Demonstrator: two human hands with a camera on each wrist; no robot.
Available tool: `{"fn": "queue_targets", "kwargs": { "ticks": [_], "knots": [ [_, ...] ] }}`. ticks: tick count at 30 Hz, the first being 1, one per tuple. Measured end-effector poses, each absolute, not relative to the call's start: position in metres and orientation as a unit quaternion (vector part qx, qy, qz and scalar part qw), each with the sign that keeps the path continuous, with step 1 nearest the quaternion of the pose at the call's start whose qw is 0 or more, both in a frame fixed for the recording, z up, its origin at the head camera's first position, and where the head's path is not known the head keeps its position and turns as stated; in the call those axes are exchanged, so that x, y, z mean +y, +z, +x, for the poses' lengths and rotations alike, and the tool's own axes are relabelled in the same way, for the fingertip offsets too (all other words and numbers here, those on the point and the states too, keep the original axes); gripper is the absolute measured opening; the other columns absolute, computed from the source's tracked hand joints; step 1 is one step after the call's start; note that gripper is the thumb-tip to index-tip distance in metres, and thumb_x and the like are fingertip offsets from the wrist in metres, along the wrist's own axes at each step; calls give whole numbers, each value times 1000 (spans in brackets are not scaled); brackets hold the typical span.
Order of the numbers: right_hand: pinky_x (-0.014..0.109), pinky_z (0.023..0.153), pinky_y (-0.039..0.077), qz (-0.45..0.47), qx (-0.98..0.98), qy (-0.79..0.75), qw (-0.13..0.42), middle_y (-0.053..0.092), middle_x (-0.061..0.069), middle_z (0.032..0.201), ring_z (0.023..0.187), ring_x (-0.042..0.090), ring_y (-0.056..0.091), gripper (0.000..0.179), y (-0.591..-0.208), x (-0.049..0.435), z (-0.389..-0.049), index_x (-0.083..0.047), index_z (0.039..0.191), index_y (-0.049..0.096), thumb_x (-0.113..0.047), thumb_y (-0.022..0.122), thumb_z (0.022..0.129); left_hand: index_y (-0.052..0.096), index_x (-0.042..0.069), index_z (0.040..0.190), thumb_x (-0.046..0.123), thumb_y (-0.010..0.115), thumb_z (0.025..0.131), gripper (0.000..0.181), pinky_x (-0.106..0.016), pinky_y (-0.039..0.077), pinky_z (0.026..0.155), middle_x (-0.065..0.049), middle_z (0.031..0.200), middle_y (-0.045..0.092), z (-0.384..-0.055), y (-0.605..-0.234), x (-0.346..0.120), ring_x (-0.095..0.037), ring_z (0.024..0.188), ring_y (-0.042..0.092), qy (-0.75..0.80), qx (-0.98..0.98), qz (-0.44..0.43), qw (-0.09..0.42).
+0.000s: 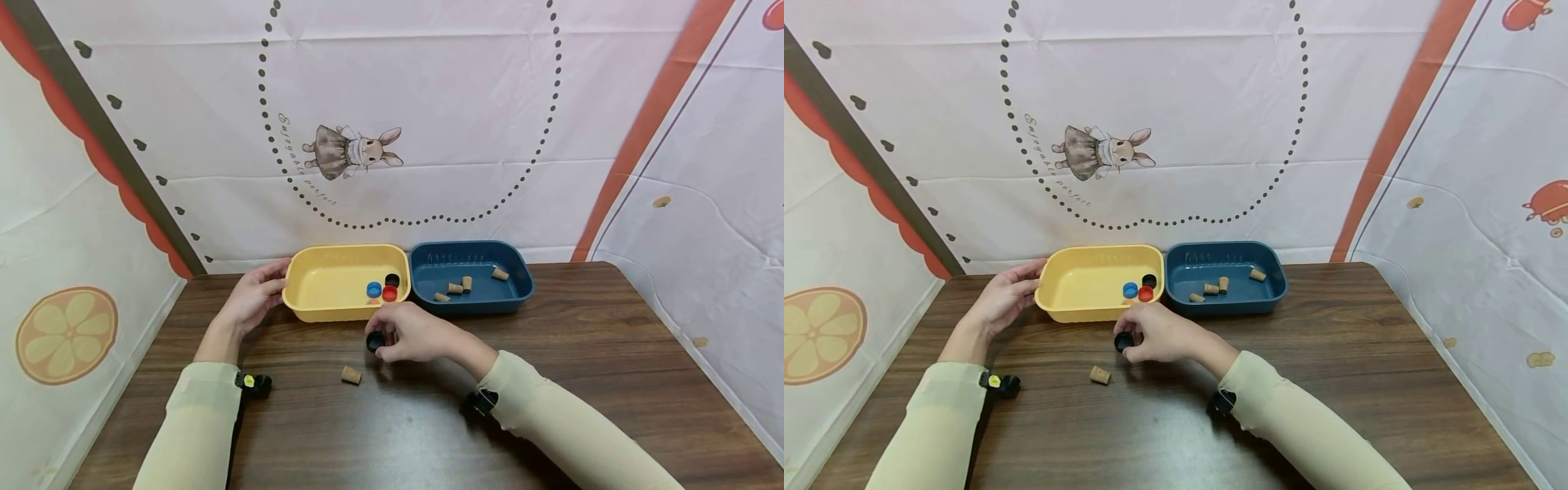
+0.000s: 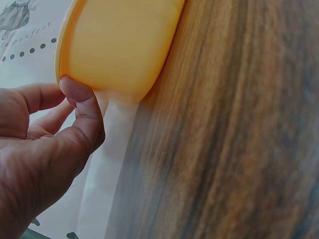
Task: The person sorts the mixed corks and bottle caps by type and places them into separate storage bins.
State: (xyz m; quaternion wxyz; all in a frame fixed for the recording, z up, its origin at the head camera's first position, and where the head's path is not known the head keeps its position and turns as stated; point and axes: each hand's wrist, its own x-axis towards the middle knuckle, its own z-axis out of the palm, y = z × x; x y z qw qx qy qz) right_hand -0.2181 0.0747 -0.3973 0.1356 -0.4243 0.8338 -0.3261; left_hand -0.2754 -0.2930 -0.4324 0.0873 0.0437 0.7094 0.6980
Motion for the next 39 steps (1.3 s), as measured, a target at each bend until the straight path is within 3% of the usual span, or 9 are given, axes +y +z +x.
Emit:
{"fn": "queue_targets", "kwargs": {
  "ticks": [11,23,39],
  "knots": [
    [26,74,57,-437,833,-333,76,69,-2,104,82,12,66,29,-384,79,-227,-10,119,71,-11,80,91,29,0,166,4,55,110,62,-26,57,83,-20,143,43,-275,-433,-293,-18,110,58,699,707,49,89],
    [28,74,57,-420,840,-340,55,66,-1,111,85,11,67,29,-370,75,-237,-10,121,71,-11,78,93,34,0,165,7,57,110,59,-23,57,80,-12,135,47,-276,-435,-293,-14,105,58,700,708,42,82],
    [27,73,57,-405,843,-353,28,66,0,106,83,10,65,31,-365,66,-259,-8,123,72,-13,79,93,32,1,166,7,57,110,61,-24,57,83,-12,137,47,-276,-433,-293,-14,109,58,699,709,43,85]
  ]
}}
